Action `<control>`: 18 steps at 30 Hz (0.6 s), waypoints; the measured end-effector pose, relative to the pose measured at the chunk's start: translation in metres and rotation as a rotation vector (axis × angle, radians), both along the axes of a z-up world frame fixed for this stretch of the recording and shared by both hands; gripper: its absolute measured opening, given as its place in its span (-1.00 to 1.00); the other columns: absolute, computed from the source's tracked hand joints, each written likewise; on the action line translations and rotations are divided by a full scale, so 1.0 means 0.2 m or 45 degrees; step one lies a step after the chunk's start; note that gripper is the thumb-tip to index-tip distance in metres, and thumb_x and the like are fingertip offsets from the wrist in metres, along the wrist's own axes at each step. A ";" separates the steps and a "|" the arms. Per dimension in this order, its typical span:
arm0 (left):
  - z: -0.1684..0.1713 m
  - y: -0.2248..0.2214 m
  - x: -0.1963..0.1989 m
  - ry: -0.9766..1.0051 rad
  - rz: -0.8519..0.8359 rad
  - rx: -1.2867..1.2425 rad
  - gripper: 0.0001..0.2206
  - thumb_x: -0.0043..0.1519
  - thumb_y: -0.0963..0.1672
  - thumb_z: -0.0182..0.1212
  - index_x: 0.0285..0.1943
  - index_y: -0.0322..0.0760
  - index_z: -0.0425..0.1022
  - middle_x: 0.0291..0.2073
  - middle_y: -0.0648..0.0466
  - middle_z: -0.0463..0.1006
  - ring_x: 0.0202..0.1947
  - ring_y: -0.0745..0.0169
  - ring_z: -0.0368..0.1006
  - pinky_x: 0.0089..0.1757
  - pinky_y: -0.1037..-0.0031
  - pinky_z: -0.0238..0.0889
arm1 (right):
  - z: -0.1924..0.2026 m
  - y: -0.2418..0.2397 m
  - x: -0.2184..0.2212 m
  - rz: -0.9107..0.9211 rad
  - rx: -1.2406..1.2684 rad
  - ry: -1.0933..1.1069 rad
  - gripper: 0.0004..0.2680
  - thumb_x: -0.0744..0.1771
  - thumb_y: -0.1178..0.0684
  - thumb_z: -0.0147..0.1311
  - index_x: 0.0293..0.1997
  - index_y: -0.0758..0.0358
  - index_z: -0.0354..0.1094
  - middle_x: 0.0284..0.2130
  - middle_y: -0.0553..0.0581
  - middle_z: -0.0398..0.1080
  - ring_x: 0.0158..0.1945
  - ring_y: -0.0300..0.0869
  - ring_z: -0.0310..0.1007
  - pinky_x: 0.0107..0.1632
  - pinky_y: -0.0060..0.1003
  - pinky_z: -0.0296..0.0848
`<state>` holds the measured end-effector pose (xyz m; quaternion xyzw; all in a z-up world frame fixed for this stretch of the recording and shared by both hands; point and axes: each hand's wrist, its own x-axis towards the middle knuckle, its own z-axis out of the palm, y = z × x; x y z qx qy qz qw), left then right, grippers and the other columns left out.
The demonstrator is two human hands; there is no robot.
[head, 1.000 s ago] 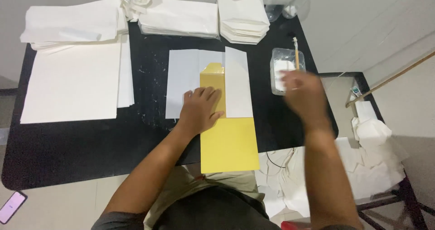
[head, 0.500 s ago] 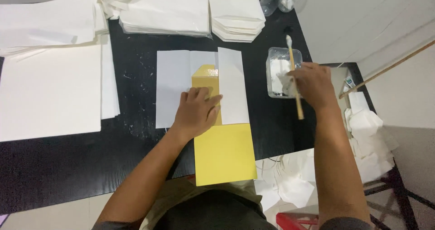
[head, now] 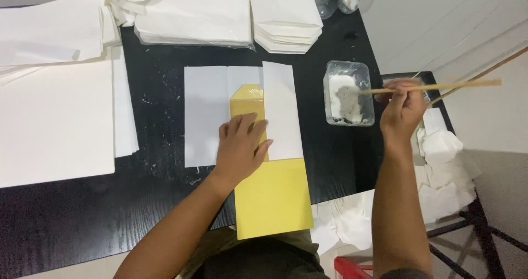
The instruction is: Folding paper sheets and applying glue with a brush to assemble bags.
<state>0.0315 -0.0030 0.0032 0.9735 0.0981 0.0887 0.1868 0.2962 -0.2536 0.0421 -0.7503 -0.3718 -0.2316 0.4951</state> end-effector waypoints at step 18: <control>0.01 0.01 0.00 -0.050 0.011 0.066 -0.55 0.36 0.12 0.00 0.35 -0.03 0.41 0.20 -0.08 0.35 0.25 -0.19 0.27 0.10 -0.19 0.16 | -0.07 0.14 0.11 -0.123 0.130 0.326 -0.90 0.50 0.04 -0.04 -0.05 0.20 0.21 -0.39 0.13 0.42 -0.39 -0.18 0.51 -0.25 -0.28 0.54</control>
